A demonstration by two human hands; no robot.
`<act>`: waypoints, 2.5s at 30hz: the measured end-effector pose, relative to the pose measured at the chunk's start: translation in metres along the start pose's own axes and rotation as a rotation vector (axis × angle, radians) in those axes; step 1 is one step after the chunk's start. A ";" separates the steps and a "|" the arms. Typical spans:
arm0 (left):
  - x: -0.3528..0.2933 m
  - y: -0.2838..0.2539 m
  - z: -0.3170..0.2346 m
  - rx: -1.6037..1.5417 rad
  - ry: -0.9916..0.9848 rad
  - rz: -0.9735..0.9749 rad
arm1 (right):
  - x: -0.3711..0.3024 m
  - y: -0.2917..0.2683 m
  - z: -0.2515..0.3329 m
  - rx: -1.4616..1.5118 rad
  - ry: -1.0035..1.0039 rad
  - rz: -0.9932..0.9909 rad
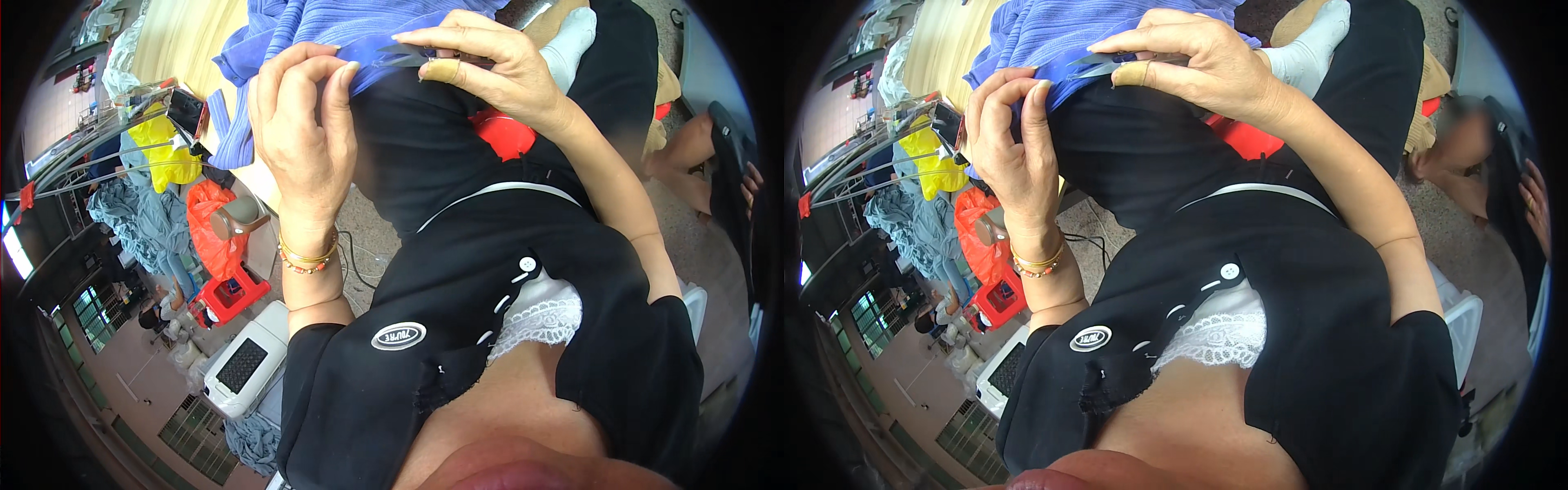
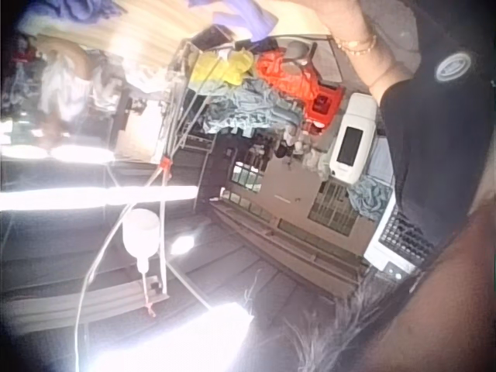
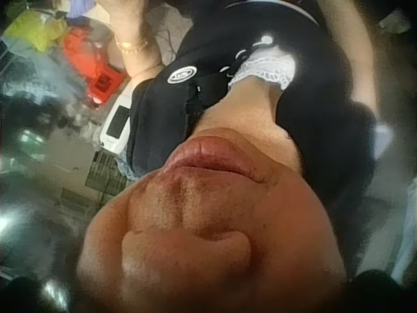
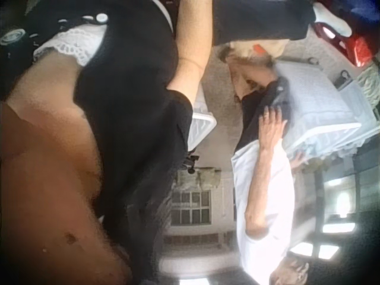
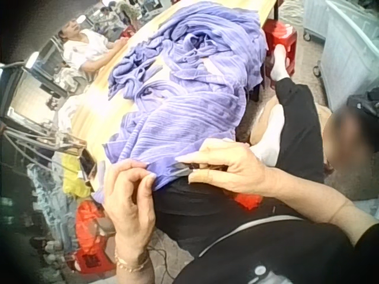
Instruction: Trimming loose threads and excess material from pleated blue fabric strips using scissors.
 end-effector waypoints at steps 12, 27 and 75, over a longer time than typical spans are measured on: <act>-0.005 0.002 -0.001 -0.005 -0.030 -0.027 | -0.011 0.017 -0.011 0.007 -0.035 -0.082; 0.012 -0.002 -0.007 0.105 0.146 -0.067 | 0.008 -0.005 0.005 -0.371 -0.185 0.040; -0.004 -0.061 0.024 -0.259 -0.298 0.094 | 0.014 -0.071 0.029 0.117 0.324 0.059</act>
Point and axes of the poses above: each hand's wrist, its own x-axis towards the middle knuckle, its own y-axis out of the palm, z = x × y, the point moved 1 cm from there along x, towards the middle knuckle, and after that the axes turned 11 degrees about -y, right-handed, at the moved point
